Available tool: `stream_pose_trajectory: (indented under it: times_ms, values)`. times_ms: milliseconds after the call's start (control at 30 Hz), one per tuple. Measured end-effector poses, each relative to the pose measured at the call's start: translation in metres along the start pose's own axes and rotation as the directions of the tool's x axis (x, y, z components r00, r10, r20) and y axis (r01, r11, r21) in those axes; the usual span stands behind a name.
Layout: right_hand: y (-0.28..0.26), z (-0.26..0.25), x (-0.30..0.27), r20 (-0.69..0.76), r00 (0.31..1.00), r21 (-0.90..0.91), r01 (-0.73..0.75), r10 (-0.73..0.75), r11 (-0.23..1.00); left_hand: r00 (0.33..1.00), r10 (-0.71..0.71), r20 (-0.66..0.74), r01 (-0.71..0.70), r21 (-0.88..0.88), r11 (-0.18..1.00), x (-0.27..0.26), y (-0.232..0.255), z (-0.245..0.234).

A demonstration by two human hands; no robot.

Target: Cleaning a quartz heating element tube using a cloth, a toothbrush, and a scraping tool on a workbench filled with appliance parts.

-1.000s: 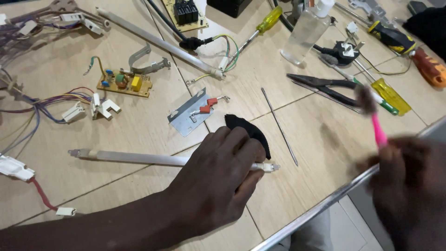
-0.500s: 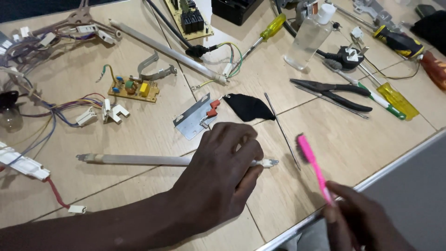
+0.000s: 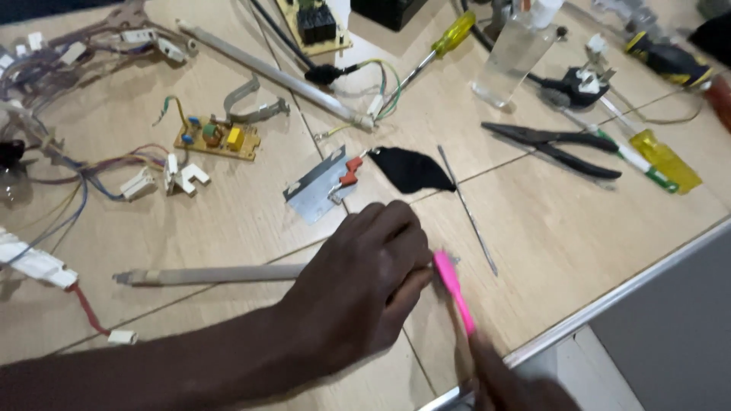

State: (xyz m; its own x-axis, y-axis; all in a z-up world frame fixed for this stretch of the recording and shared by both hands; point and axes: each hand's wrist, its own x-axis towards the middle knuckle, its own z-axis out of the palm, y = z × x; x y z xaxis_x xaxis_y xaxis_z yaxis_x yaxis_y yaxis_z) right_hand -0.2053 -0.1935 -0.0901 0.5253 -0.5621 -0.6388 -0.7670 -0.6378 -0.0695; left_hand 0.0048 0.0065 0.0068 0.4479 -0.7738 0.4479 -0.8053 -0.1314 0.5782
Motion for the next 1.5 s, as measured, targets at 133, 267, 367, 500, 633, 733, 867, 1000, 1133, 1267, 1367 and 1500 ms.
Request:
stream_pose_trajectory:
  times_ms: [133,267,367,500,633,733,867,1000,1133,1267,1367,1500]
  values:
    - [-0.054,-0.069,-0.053,-0.433,0.802,0.189,0.528,-0.412,0.828,0.999,0.047,-0.02,-0.047,-0.023,0.999,0.002,0.001,0.004]
    - [-0.013,-0.059,-0.014,0.087,0.996,-0.034,-0.022,0.025,0.999,1.0,0.004,-0.011,-0.004,0.004,1.0,0.001,-0.002,0.004]
    - [-0.015,-0.038,0.003,-0.142,0.78,0.203,0.625,-0.609,0.753,1.0,0.005,-0.014,-0.005,-0.014,1.0,0.002,0.0,0.003]
    - [-0.07,-0.047,-0.044,-0.849,0.439,0.058,0.63,-0.293,0.775,0.998,0.046,-0.032,-0.045,0.021,0.999,0.003,-0.001,0.003]
    - [-0.016,-0.038,0.008,0.092,0.974,-0.084,0.214,-0.206,0.973,1.0,-0.01,-0.004,0.01,0.0,1.0,0.004,-0.001,0.0]
    - [-0.079,-0.064,-0.06,-0.458,0.816,0.199,0.479,-0.351,0.855,1.0,0.009,-0.01,-0.009,-0.003,1.0,0.002,0.0,0.006]
    - [-0.089,-0.097,-0.079,-0.887,0.393,0.008,0.541,-0.244,0.841,1.0,-0.015,-0.004,0.015,0.026,1.0,0.001,-0.001,0.005]
    - [-0.075,-0.111,-0.03,-0.897,0.42,0.06,0.424,-0.137,0.904,0.997,-0.054,-0.046,0.055,0.03,0.998,0.001,-0.002,0.002]
    - [-0.084,-0.145,-0.013,-0.823,0.52,0.042,0.455,-0.227,0.889,0.997,-0.06,-0.05,0.063,0.056,0.996,0.0,-0.005,0.004]
    - [-0.114,-0.198,0.016,-0.841,0.398,0.039,0.72,-0.367,0.692,0.996,-0.087,-0.026,0.088,0.068,0.994,0.0,-0.006,0.005]
    - [-0.144,-0.231,0.056,-0.762,0.501,0.129,0.739,-0.411,0.661,0.998,-0.052,-0.02,0.053,0.066,0.996,-0.001,-0.005,0.002]
    - [-0.153,-0.239,0.083,-0.8,0.42,0.119,0.811,-0.429,0.572,0.995,-0.103,0.006,0.102,0.093,0.99,-0.001,-0.008,0.005]
